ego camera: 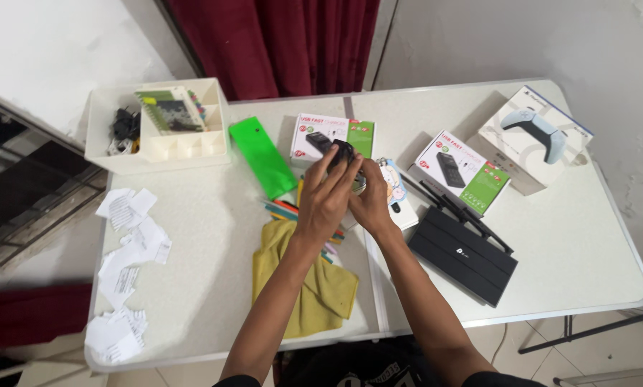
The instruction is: The person wipes a small notebook with a yellow cloth, then places it into a compartmentalized organizer. They proceed to pick up several cables, coil them, and place them into the organizer. The person also handles a mouse and other small items on the table.
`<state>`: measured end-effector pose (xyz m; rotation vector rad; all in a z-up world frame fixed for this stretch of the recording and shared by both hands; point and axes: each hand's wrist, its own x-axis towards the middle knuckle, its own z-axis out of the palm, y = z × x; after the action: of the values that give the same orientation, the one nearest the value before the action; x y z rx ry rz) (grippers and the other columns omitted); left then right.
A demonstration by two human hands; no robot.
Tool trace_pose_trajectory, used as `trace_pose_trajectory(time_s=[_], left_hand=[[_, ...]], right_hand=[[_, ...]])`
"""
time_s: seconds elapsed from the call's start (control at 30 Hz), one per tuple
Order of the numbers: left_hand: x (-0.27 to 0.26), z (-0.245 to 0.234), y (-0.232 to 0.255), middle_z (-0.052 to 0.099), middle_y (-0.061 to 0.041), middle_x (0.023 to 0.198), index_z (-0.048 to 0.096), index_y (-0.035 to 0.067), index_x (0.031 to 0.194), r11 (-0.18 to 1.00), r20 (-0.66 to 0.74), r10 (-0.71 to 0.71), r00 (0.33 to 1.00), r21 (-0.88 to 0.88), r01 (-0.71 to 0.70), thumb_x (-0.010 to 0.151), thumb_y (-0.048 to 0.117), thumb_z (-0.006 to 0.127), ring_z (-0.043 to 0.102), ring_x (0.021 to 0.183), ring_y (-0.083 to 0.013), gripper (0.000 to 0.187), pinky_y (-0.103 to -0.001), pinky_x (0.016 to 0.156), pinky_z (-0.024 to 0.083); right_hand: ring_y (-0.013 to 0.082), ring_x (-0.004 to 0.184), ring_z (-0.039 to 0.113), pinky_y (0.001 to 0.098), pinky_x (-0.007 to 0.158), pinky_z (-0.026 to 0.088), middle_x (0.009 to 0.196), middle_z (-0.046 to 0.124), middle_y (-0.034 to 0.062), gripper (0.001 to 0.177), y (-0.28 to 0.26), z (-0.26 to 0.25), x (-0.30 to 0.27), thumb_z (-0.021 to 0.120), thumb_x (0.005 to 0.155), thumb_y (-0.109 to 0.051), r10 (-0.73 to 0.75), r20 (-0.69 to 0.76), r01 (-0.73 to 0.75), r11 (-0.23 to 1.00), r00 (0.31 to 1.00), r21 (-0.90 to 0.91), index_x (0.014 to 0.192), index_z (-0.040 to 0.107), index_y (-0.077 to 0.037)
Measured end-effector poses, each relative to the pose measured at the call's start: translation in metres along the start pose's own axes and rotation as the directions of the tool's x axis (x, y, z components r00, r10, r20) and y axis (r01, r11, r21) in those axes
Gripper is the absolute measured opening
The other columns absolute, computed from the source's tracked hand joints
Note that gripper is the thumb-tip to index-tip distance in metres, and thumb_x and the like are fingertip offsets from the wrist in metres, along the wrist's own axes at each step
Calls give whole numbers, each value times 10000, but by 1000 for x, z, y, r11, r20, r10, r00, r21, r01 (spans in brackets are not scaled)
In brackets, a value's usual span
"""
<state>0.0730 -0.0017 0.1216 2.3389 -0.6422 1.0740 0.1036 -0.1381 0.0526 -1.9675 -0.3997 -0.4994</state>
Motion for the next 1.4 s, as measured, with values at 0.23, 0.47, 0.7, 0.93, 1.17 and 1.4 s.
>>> trace_pose_trajectory(time_s=[0.23,0.47,0.7,0.93,1.17,1.4], left_hand=[[-47,-20,-21,693,-25,1125,590,75,1458,972,-31,-221,975,78,222,973,85,723,581,1257,-252,504,-431,1031,423],[-80,-46,-47,659,-46,1354,589,82,1448,935,3,-276,961,234,267,946,95,704,561,1260,-263,515,-449,1039,424],[-107,-62,-67,629,-22,1393,526,87,1505,888,85,-318,944,374,266,946,183,747,526,1279,-252,608,-473,1010,394],[-133,-65,-79,630,-20,1384,517,96,1524,826,30,-406,913,441,352,898,225,768,526,1274,-252,687,-494,1005,383],[-149,-80,-97,648,14,1351,555,160,1505,769,-59,-404,913,518,374,928,259,774,528,1279,-229,626,-478,1024,367],[-161,-108,-127,652,-3,1344,631,211,1433,710,-144,-422,895,562,425,927,272,788,532,1293,-250,534,-476,1012,364]], right_hand=[[331,1149,591,431,997,495,1210,625,172,618,-42,25,-11,848,790,-87,-48,27,51,990,998,-128,1357,613,-14],[310,1103,562,453,1011,447,1207,672,89,748,-69,46,-11,909,735,-121,-96,104,114,976,990,-184,1403,583,-43],[324,1170,560,446,1010,454,1203,658,132,653,-71,70,-15,914,747,-125,-167,159,191,970,973,-149,1331,628,-64],[335,1123,560,437,998,472,1155,647,130,611,-79,88,-18,900,790,-167,-136,300,164,984,944,-72,1327,634,-46],[358,1201,557,455,1033,465,1284,641,162,600,-95,115,-6,856,854,-165,-249,358,256,966,900,30,1363,561,-44],[347,1259,542,450,1080,433,1387,648,116,532,-116,164,11,833,888,-159,-280,469,274,958,837,83,1355,595,-66]])
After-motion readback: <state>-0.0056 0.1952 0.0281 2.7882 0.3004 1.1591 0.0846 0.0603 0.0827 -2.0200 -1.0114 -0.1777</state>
